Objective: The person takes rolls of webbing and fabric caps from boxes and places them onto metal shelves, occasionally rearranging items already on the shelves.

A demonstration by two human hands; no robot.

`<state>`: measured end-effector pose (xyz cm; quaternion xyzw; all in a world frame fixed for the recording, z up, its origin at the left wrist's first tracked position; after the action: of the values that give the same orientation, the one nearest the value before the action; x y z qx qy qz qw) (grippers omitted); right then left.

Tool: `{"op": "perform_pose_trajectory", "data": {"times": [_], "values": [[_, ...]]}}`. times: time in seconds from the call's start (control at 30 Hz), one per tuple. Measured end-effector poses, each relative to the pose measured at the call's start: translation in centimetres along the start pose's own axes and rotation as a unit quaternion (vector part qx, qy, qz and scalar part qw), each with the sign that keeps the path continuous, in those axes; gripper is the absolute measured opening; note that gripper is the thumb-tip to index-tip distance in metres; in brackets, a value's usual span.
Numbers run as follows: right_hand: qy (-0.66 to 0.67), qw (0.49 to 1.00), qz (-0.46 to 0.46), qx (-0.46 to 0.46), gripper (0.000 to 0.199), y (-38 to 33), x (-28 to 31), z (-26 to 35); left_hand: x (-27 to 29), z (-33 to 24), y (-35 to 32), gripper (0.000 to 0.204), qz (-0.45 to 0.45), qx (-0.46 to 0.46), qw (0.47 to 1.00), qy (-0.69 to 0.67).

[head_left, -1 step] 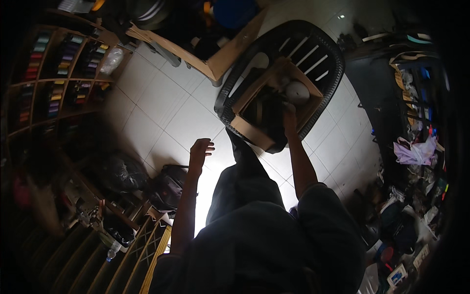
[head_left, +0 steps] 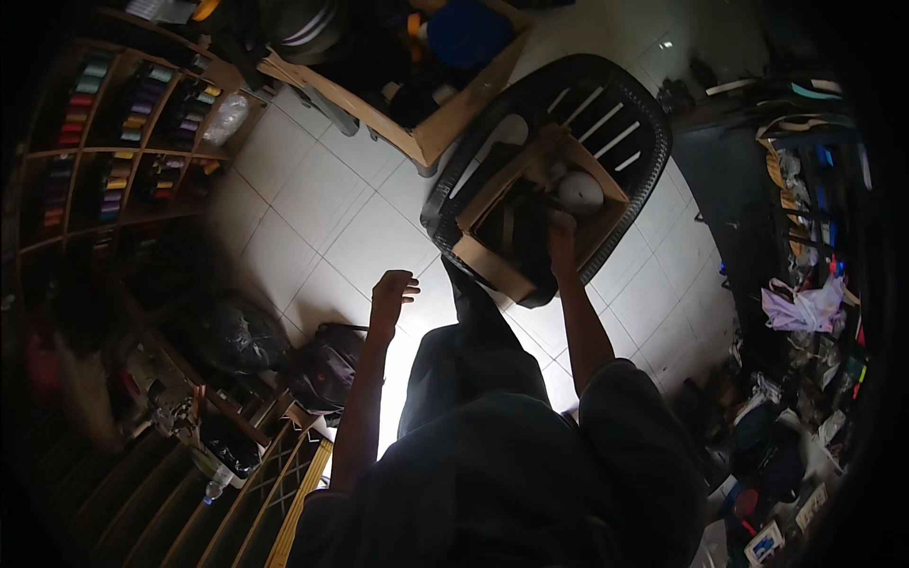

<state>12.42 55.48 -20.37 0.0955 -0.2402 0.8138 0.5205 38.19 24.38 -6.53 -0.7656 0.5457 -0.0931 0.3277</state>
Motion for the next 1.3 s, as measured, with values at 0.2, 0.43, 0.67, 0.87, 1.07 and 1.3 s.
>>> {"op": "perform_pose_trajectory", "data": {"times": [0.2, 0.43, 0.67, 0.87, 1.07, 1.3], "values": [[0.309, 0.942, 0.127, -0.044, 0.029, 2.1, -8.2, 19.2, 3.1, -10.6, 3.4, 0.022, -0.025, -0.085, 0.995, 0.043], [0.319, 0.936, 0.103, 0.105, 0.026, 7.4, -14.5, 34.8, 10.5, -17.7, 6.3, 0.045, -0.046, -0.085, 0.995, -0.002], [0.214, 0.971, 0.044, 0.095, 0.024, 12.2, -18.6, 36.2, 16.4, -25.9, 9.9, 0.038, -0.011, -0.115, 0.984, 0.137], [0.214, 0.976, 0.026, 0.018, 0.024, 12.7, -19.7, 35.8, 11.0, -33.9, 17.1, 0.02, 0.089, -0.234, 0.944, 0.213], [0.269, 0.963, -0.024, 0.017, 0.022, 14.9, -18.7, 36.2, 6.5, -33.4, 31.6, 0.047, 0.029, -0.26, 0.882, 0.391], [0.322, 0.946, -0.036, -0.02, 0.022, 16.9, -19.2, 35.6, 4.7, -31.2, 39.4, 0.079, -0.086, -0.075, 0.813, 0.571]]}}
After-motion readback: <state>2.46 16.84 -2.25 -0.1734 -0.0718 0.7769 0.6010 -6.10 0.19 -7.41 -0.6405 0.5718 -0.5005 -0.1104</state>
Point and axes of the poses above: each hand's wrist, its own y-axis towards the middle knuckle, its own x-axis out of the back of the hand, z = x × y, the point moved 4 cm from there along y, towards the middle knuckle, and after that the axes turned 14 degrees about z, right-handed, at the moved point
